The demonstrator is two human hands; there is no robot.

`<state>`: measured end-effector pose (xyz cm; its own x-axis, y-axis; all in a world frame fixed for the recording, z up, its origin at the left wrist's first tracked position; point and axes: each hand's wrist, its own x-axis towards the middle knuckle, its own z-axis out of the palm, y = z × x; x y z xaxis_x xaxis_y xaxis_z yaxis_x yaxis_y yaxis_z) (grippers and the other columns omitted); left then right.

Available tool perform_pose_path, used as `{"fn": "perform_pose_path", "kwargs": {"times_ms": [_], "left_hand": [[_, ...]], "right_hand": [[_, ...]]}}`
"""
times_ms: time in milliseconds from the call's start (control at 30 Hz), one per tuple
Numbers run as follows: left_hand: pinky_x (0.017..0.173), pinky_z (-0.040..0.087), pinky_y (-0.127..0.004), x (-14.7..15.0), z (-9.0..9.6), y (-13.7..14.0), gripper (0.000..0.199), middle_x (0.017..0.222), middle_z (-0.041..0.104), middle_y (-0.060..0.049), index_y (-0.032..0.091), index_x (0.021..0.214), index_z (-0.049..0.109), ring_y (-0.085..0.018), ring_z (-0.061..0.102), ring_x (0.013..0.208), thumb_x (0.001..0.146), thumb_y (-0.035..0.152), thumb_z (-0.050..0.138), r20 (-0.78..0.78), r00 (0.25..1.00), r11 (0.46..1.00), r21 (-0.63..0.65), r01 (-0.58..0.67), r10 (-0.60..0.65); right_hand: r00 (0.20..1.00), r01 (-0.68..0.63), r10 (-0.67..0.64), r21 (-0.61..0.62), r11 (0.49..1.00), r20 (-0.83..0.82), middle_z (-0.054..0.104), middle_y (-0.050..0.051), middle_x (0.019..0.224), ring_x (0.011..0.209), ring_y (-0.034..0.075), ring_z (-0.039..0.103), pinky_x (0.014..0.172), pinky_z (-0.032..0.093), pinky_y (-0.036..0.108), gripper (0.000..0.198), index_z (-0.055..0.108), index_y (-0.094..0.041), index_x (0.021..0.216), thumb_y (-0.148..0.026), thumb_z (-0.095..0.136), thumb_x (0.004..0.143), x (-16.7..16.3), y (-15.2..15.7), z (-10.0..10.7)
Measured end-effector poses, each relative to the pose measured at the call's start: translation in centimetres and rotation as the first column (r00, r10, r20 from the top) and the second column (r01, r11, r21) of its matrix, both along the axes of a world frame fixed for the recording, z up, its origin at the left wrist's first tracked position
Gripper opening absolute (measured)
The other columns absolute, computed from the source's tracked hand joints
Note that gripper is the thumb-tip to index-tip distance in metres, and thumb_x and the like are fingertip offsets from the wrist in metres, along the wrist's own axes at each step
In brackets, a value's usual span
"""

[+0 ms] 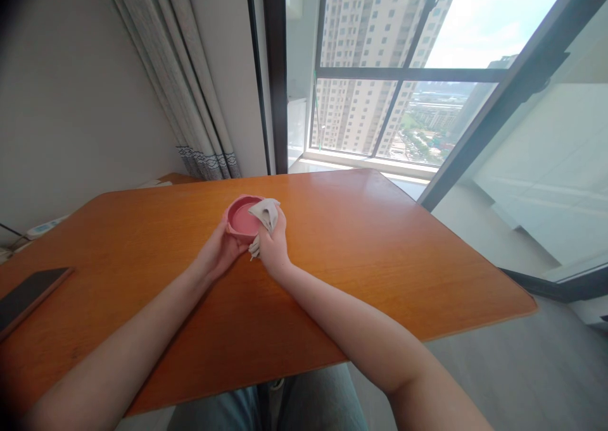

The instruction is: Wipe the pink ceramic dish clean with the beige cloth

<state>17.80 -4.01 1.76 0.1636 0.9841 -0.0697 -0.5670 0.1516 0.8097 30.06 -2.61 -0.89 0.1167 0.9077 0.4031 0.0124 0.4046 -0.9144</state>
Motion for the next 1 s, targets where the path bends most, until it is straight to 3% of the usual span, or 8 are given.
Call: {"fn": "perform_pose_path", "kwargs": {"times_ms": [133, 233, 367, 467, 567, 667, 833, 1000], "left_hand": [[0.072, 0.057, -0.036, -0.4, 0.7, -0.2, 0.049, 0.126, 0.06, -0.011, 0.023, 0.124, 0.056, -0.026, 0.063, 0.102, 0.084, 0.05, 0.052, -0.103, 0.988, 0.993, -0.046, 0.108, -0.112], [0.071, 0.058, -0.038, -0.4, 0.6, 0.1, 0.047, 0.127, 0.059, -0.01, 0.024, 0.126, 0.055, -0.027, 0.063, 0.103, 0.084, 0.045, 0.054, -0.125, 0.99, 0.995, -0.078, 0.054, -0.064], [0.076, 0.057, -0.035, -0.2, 0.0, 0.5, 0.051, 0.125, 0.06, -0.013, 0.019, 0.128, 0.052, -0.024, 0.064, 0.101, 0.084, 0.045, 0.055, -0.001, 0.999, 0.999, -0.01, -0.047, 0.047], [0.082, 0.055, -0.034, -0.2, -0.3, 0.4, 0.06, 0.126, 0.06, -0.01, 0.024, 0.131, 0.047, -0.02, 0.064, 0.101, 0.075, 0.029, 0.07, 0.025, 0.999, 0.996, 0.081, -0.025, 0.023], [0.088, 0.053, -0.035, -0.3, -0.1, 0.0, 0.071, 0.13, 0.057, -0.008, 0.03, 0.133, 0.045, -0.021, 0.061, 0.108, 0.069, 0.02, 0.075, -0.01, 0.998, 0.992, 0.109, 0.059, -0.058], [0.087, 0.054, -0.041, -0.3, 0.2, -0.1, 0.056, 0.133, 0.054, -0.011, 0.026, 0.129, 0.05, -0.027, 0.057, 0.114, 0.077, 0.037, 0.067, -0.035, 0.994, 0.992, 0.07, 0.106, -0.103], [0.078, 0.057, -0.036, -0.2, -0.4, 0.5, 0.044, 0.122, 0.062, -0.011, 0.02, 0.12, 0.058, -0.024, 0.063, 0.103, 0.08, 0.036, 0.064, -0.074, 0.995, 0.997, -0.038, -0.063, 0.06], [0.083, 0.055, -0.031, -0.2, -0.9, 0.9, 0.043, 0.123, 0.061, -0.01, 0.018, 0.121, 0.055, -0.02, 0.063, 0.102, 0.08, 0.03, 0.063, 0.036, 0.99, 0.99, 0.026, -0.136, 0.135]], "right_hand": [[0.996, -0.035, 0.025, -0.12, 0.992, -0.085, 0.062, 0.005, 0.117, 0.113, 0.02, 0.056, 0.105, 0.04, 0.041, 0.034, 0.055, -0.02, 0.112, -0.03, 0.048, 0.081, 2.0, 1.5, 0.8], [0.989, -0.129, 0.114, -0.189, 0.973, -0.089, 0.064, 0.004, 0.115, 0.113, 0.021, 0.057, 0.105, 0.041, 0.043, 0.034, 0.057, -0.021, 0.11, -0.036, 0.052, 0.08, 2.3, 2.3, 1.0], [0.988, -0.096, 0.077, -0.149, 0.984, -0.13, 0.053, 0.007, 0.134, 0.126, 0.02, 0.047, 0.11, 0.034, 0.041, 0.049, 0.045, -0.022, 0.128, -0.044, 0.051, 0.084, 0.3, 1.1, 0.4], [0.988, -0.005, -0.016, -0.128, 0.992, -0.155, 0.047, 0.007, 0.139, 0.129, 0.02, 0.044, 0.112, 0.032, 0.043, 0.057, 0.035, -0.023, 0.135, -0.042, 0.051, 0.084, -0.7, -0.1, 0.1], [0.99, 0.013, -0.024, -0.08, 0.997, -0.139, 0.052, 0.006, 0.134, 0.125, 0.02, 0.049, 0.109, 0.035, 0.042, 0.049, 0.042, -0.023, 0.13, -0.038, 0.049, 0.084, 0.3, 0.3, 0.4], [0.999, -0.023, 0.022, -0.036, 0.999, -0.039, 0.061, 0.005, 0.122, 0.118, 0.021, 0.054, 0.108, 0.038, 0.042, 0.036, 0.056, -0.022, 0.115, -0.036, 0.052, 0.082, 2.3, 1.8, 1.1], [0.994, -0.101, 0.097, -0.101, 0.99, -0.046, 0.065, 0.003, 0.115, 0.112, 0.021, 0.059, 0.104, 0.042, 0.044, 0.035, 0.058, -0.024, 0.113, -0.043, 0.051, 0.084, 2.0, 2.3, 0.8], [0.993, -0.057, 0.04, -0.158, 0.986, -0.107, 0.053, 0.006, 0.134, 0.124, 0.018, 0.05, 0.11, 0.035, 0.04, 0.051, 0.043, -0.021, 0.132, -0.042, 0.05, 0.085, -0.8, 0.4, -0.1]]}}
